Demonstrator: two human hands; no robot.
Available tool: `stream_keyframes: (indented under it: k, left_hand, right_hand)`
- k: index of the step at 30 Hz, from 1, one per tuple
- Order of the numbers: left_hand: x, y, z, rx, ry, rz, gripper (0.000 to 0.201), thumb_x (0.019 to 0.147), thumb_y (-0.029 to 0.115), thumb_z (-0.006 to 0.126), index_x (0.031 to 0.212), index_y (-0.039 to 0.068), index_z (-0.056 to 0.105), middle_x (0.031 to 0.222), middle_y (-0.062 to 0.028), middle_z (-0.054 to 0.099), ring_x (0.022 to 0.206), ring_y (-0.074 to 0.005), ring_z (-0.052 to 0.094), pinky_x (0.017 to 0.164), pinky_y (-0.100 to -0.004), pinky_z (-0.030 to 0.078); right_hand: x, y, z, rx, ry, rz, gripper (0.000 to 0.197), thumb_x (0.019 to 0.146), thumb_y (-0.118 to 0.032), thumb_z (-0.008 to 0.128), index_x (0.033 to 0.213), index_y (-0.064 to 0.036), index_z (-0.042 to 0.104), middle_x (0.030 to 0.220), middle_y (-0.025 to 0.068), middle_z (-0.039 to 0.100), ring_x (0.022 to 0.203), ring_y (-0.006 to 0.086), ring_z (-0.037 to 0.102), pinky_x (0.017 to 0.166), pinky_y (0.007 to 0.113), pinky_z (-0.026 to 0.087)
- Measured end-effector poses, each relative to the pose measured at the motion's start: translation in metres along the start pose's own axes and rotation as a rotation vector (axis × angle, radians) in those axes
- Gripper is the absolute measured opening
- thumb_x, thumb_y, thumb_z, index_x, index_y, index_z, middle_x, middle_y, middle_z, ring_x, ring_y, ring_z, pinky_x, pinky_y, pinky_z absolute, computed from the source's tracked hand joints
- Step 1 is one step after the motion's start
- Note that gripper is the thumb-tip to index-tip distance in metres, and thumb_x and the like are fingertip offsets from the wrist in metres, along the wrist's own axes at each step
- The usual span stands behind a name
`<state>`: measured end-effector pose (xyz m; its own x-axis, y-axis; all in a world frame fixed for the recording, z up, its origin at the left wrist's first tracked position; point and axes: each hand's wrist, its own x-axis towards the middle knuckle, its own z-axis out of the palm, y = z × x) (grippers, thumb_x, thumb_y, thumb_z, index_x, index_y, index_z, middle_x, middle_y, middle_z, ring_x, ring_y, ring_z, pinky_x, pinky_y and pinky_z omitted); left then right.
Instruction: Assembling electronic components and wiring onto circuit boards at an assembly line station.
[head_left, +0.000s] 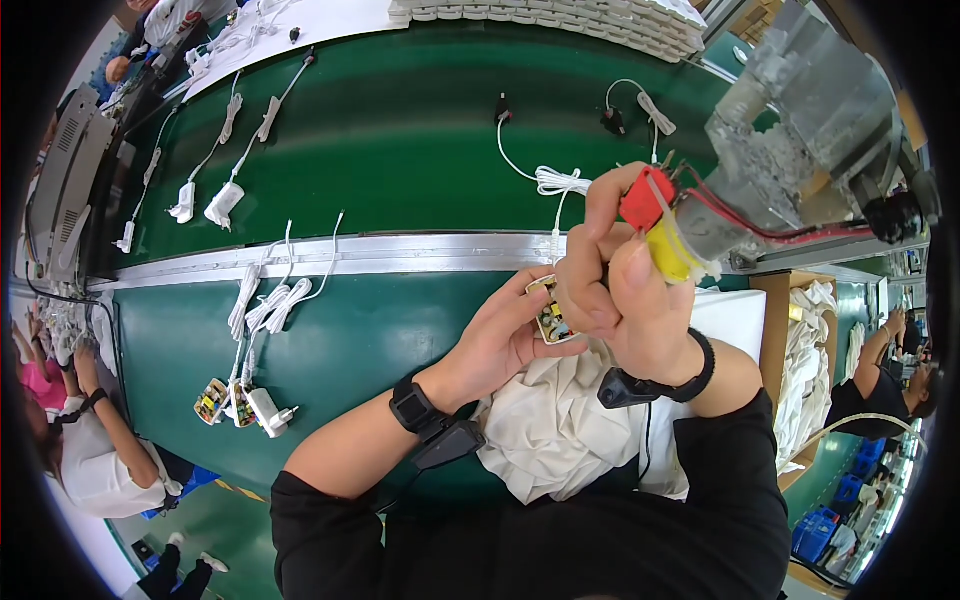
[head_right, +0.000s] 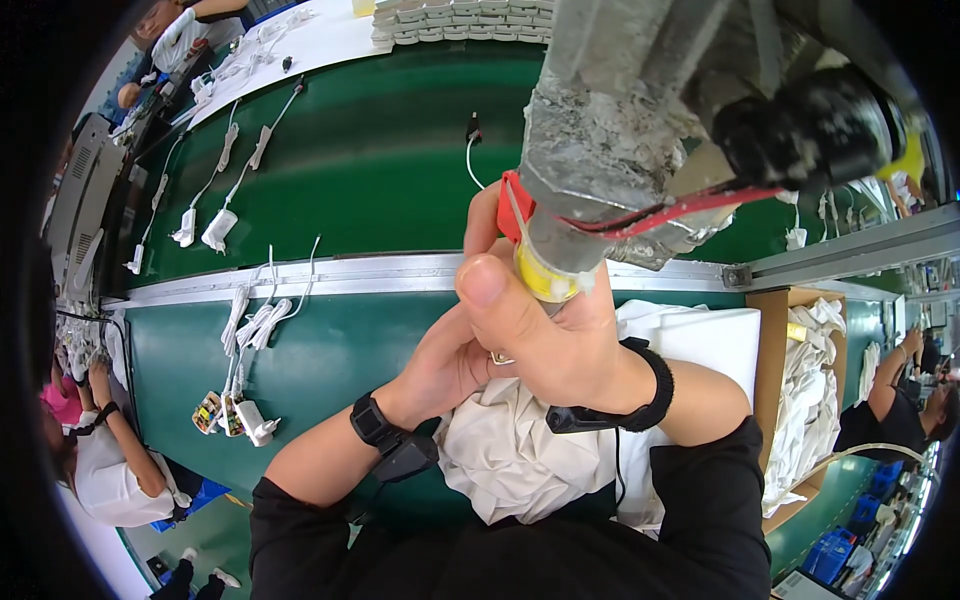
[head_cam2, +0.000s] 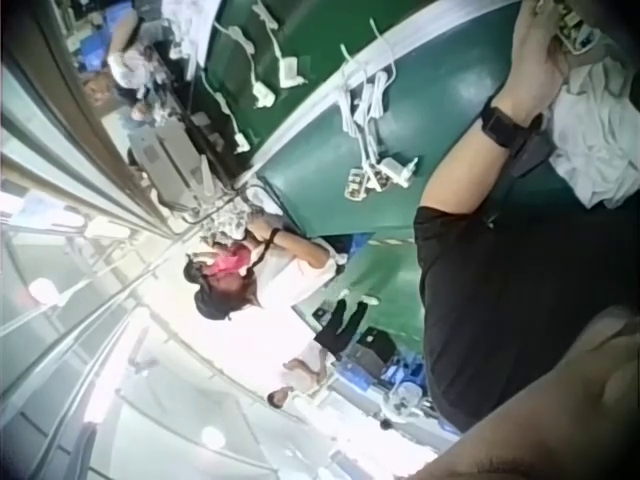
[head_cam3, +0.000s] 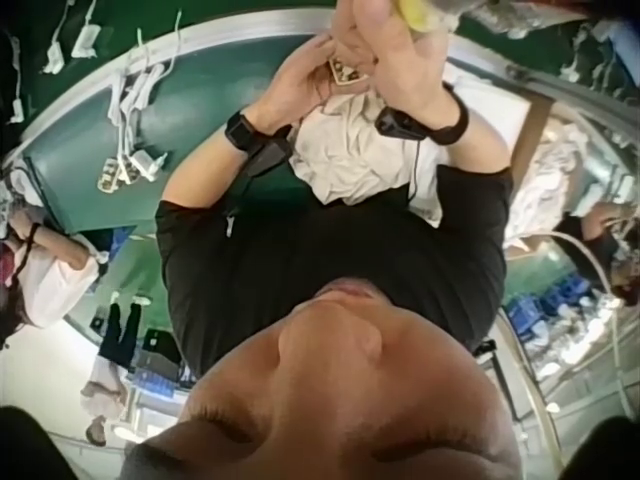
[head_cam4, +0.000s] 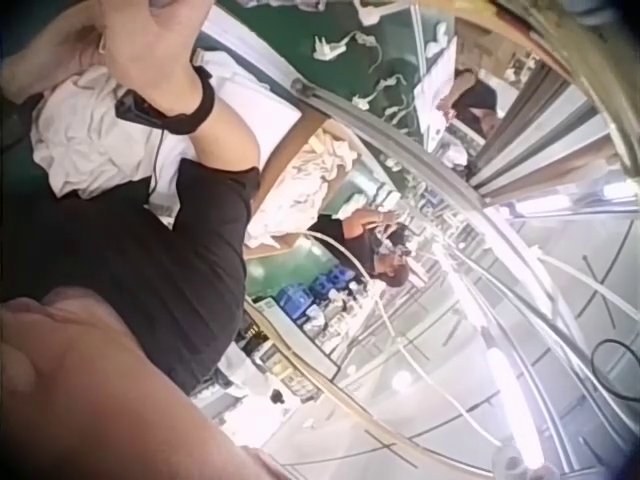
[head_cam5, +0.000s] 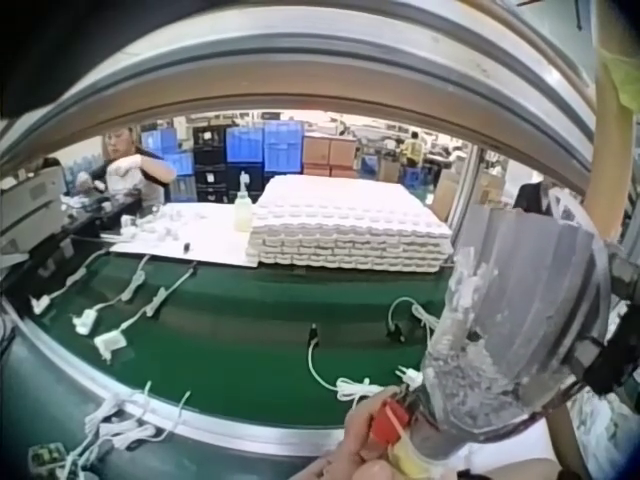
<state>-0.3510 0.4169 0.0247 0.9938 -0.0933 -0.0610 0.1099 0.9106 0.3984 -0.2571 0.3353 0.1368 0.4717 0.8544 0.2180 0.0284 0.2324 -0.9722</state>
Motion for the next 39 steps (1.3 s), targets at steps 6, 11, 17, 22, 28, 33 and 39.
stream_keyframes:
  k: [6,11,17,22,28,33,39]
  left_hand:
    - [0.003,0.002,0.001,-0.009,0.029,-0.016,0.036,0.098,0.021,0.039,0.129,0.004,0.033,0.123,-0.011,0.047,0.111,-0.0199,0.053,0.093,-0.0405,0.049]
    - [0.021,0.031,0.006,0.182,0.048,0.119,0.03,0.095,0.015,0.042,0.124,0.005,0.041,0.12,-0.0092,0.049,0.11,-0.0171,0.054,0.088,-0.037,0.051]
    - [0.091,0.092,0.02,0.926,-0.084,0.446,0.034,0.089,0.02,0.052,0.117,0.003,0.044,0.114,-0.0124,0.054,0.107,-0.0231,0.054,0.086,-0.0337,0.045]
    - [0.106,0.1,0.002,2.087,0.185,0.829,0.044,0.078,0.017,0.062,0.116,0.001,0.047,0.096,-0.0164,0.056,0.083,-0.0297,0.058,0.073,-0.0382,0.049]
    - [0.091,0.098,-0.041,2.121,0.168,0.787,0.046,0.078,0.022,0.063,0.114,-0.002,0.049,0.104,-0.0228,0.055,0.095,-0.0377,0.055,0.081,-0.0418,0.048]
    - [0.015,0.174,-0.024,2.316,0.545,0.654,0.043,0.078,0.021,0.062,0.112,-0.001,0.049,0.107,-0.0203,0.056,0.099,-0.0366,0.055,0.084,-0.0413,0.047]
    - [-0.091,0.261,-0.099,2.702,1.148,0.174,0.029,0.075,0.016,0.063,0.097,0.002,0.051,0.098,-0.0183,0.056,0.095,-0.0329,0.056,0.075,-0.0439,0.049]
  right_hand:
    - [0.002,-0.009,0.002,0.013,0.002,0.016,0.056,0.089,-0.051,0.05,0.111,-0.0027,0.033,0.053,-0.0021,0.034,0.041,0.0035,0.028,0.039,0.02,0.023]
    - [0.001,-0.016,0.005,0.051,0.022,0.028,0.053,0.091,-0.049,0.049,0.112,-0.0023,0.033,0.054,-0.0022,0.034,0.041,0.0038,0.028,0.039,0.02,0.023]
    - [-0.005,-0.018,0.014,0.064,0.018,0.071,0.05,0.092,-0.046,0.048,0.112,-0.0026,0.033,0.054,-0.0023,0.033,0.041,0.0041,0.029,0.039,0.02,0.023]
    - [-0.002,-0.022,0.016,0.054,-0.001,0.07,0.048,0.092,-0.045,0.048,0.111,-0.003,0.034,0.054,-0.0024,0.033,0.042,0.0042,0.03,0.039,0.02,0.024]
    - [-0.001,-0.026,0.019,0.05,0.01,0.058,0.046,0.093,-0.042,0.049,0.11,-0.0019,0.035,0.054,-0.0026,0.032,0.043,0.0041,0.03,0.04,0.02,0.024]
    - [0.004,-0.027,0.018,0.036,0.022,0.05,0.045,0.093,-0.039,0.05,0.11,0.0003,0.035,0.056,-0.0028,0.034,0.045,0.0035,0.029,0.04,0.019,0.024]
    - [0.006,-0.026,0.029,0.056,-0.021,0.057,0.044,0.092,-0.036,0.052,0.11,0.0011,0.036,0.057,-0.0031,0.035,0.046,0.0026,0.029,0.041,0.019,0.024]
